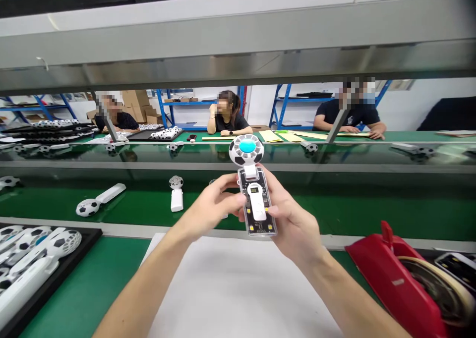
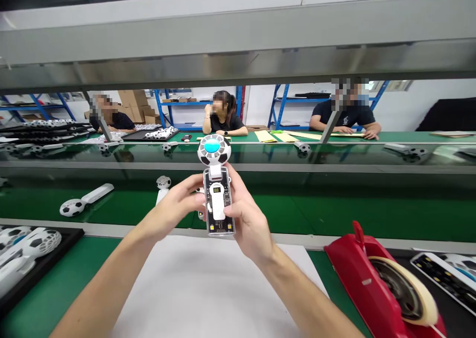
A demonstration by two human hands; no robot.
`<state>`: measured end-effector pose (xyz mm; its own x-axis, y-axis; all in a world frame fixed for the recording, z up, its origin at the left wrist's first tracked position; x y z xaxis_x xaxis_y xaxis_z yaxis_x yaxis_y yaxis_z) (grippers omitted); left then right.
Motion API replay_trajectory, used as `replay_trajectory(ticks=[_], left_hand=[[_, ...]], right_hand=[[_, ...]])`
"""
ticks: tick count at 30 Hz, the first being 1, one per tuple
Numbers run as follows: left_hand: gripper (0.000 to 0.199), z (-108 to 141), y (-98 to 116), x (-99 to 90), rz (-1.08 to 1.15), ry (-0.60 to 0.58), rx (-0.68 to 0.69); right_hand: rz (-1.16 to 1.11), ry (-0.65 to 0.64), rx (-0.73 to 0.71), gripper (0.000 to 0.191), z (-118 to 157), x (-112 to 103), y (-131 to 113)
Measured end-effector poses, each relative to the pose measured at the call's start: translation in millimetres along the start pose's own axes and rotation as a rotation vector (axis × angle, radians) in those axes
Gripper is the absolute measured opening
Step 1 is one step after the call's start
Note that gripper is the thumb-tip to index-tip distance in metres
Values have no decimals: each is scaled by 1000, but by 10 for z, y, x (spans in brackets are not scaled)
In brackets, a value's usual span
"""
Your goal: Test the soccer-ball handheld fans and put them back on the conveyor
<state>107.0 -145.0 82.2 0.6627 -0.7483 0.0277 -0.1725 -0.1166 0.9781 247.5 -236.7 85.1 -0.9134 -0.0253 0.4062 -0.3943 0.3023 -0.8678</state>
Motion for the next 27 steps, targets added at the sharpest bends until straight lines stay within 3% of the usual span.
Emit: replay_trajectory(ticks=[3, 8, 15, 27], left_hand=[[73, 133, 71, 280, 167, 19, -22], [77, 153, -57, 486, 337, 112, 15], [75, 158, -102, 588, 476, 200, 46], [60, 168, -88, 624, 517, 220, 65]], right_hand=[[55, 25, -63, 81, 11, 28, 33], [132, 72, -112, 82, 33, 30, 51], [89, 82, -125, 82, 42, 64, 47], [75, 84, -309, 74, 31, 105, 153]])
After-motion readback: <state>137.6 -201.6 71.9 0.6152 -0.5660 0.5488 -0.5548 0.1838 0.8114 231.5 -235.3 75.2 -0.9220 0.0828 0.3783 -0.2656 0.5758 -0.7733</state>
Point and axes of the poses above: each hand's wrist, its own z-axis away from the middle knuckle, its own x-axis out of the palm, y = z × x, the point moved 1 cm from there along -z, towards the middle knuckle, and after that the axes turned 1 degree about -x, right-handed, at the moved point
